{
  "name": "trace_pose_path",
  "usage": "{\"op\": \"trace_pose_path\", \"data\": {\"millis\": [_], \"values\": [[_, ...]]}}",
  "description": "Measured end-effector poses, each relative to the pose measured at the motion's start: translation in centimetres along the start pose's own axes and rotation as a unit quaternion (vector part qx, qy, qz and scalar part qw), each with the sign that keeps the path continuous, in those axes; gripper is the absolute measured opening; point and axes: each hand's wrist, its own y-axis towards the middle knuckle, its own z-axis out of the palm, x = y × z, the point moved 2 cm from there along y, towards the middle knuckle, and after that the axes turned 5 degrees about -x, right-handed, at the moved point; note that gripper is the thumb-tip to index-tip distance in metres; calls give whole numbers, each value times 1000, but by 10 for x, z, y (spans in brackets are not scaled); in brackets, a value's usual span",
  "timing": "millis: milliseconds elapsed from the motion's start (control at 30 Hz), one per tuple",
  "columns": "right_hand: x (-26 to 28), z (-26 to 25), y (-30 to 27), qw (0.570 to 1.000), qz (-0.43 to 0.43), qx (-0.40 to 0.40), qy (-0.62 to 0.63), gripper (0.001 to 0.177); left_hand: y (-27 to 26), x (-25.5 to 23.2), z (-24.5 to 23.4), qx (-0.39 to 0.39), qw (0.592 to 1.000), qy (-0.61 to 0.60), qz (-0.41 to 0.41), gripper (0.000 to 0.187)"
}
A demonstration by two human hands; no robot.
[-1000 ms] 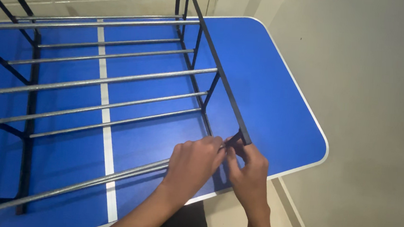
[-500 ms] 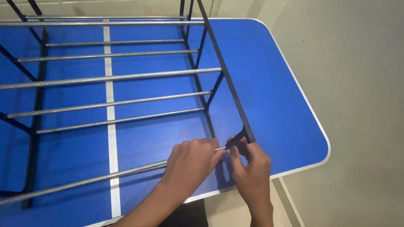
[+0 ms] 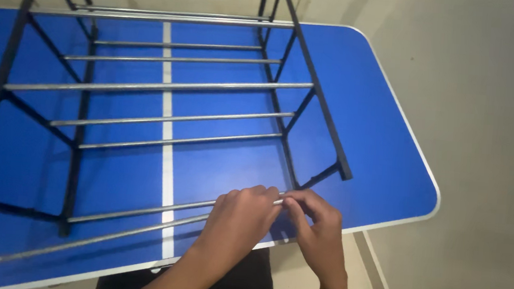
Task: The person removes multiple horizontal metal rods from a black metal rack frame placed on a blue table. The rods are taken out one by one and set aside on the table surface.
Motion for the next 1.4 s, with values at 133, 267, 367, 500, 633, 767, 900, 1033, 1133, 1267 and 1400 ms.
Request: {"op": "trace_pose_path", "data": {"millis": [133, 267, 367, 500, 633, 767, 900, 1033, 1133, 1267, 1400], "values": [[-1, 6, 3, 998, 31, 46, 42, 14, -15, 16, -17, -17, 1000, -7, -5, 24], [8, 12, 7, 998, 6, 55, 41, 15, -32, 40, -33, -29, 999, 28, -15, 25], [22, 26, 7, 996, -47, 78, -15, 16, -45, 55, -41, -16, 998, 53, -33, 24], [46, 47, 4, 975, -157, 112, -109, 18, -63, 69, -50, -9, 996, 69, -53, 22], [60, 70, 0, 963, -175, 150, -140, 16, -80, 78, -62, -59, 995, 73, -16, 24], [70, 84, -2, 958, -197, 166, -126, 15, -101, 95, -81, -70, 995, 50, -47, 23], [80, 102, -4, 946, -204, 207, -145, 15, -120, 110, -95, -54, 994, 58, -81, 22], [90, 131, -16, 919, -263, 219, -195, 19, -137, 118, -101, -71, 991, 51, -97, 20], [97, 153, -26, 910, -287, 231, -190, 20, -152, 125, -108, -89, 989, 49, -105, 19], [108, 170, -26, 906, -279, 267, -172, 14, -176, 141, -120, -111, 983, 60, -132, 19], [124, 193, -33, 893, -292, 303, -159, 13, -199, 152, -126, -129, 977, 70, -155, 17]]}}
